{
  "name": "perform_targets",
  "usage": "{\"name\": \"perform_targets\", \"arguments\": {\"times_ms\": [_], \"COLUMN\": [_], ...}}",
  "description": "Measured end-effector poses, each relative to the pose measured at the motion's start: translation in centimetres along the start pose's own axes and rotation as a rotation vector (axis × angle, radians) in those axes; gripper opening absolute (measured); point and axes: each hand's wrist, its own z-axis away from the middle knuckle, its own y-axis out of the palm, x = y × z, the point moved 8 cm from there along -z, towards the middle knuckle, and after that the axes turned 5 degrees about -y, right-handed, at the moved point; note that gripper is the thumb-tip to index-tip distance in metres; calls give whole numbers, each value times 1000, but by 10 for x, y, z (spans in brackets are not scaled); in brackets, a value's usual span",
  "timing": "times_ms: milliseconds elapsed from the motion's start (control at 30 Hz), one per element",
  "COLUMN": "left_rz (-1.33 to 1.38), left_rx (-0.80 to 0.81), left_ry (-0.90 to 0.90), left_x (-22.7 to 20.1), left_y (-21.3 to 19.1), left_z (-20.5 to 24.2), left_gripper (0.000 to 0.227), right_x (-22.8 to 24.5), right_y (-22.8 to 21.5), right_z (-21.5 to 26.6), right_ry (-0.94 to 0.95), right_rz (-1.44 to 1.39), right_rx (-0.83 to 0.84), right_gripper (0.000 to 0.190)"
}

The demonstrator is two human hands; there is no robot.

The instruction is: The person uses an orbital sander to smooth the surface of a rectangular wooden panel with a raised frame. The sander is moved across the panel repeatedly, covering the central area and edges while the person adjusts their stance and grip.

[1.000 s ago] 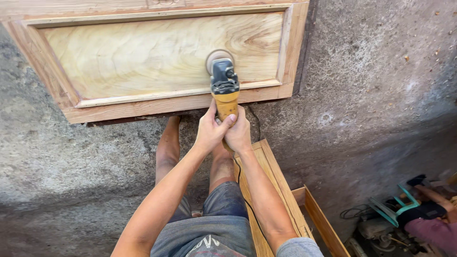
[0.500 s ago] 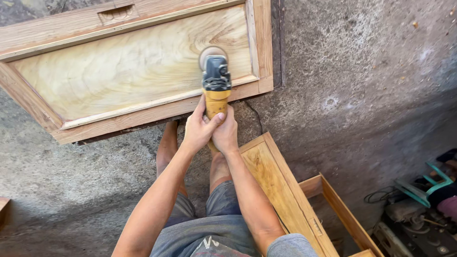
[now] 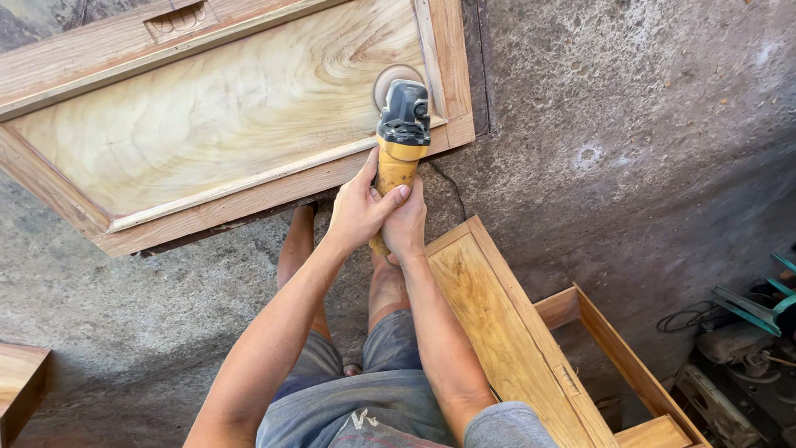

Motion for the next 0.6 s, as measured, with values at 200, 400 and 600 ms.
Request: {"name": "perform_targets", "arguments": {"times_ms": [200, 400, 600], "left_rz": [-89, -72, 6], "left_rx": [34, 22, 0], "left_ry": [-58, -8, -147], "left_x": [4, 9, 35], "left_y": [6, -5, -35], "left_z": [-3, 7, 28], "left_gripper": [93, 91, 96], "right_x": [-10, -3, 5], "right_y": [-2, 12, 47], "right_z": [1, 10, 32], "right_ry": [-24, -19, 28], "right_rz": [-14, -70, -31], "right_rx": [-29, 21, 136], "right_gripper": [60, 61, 63]}}
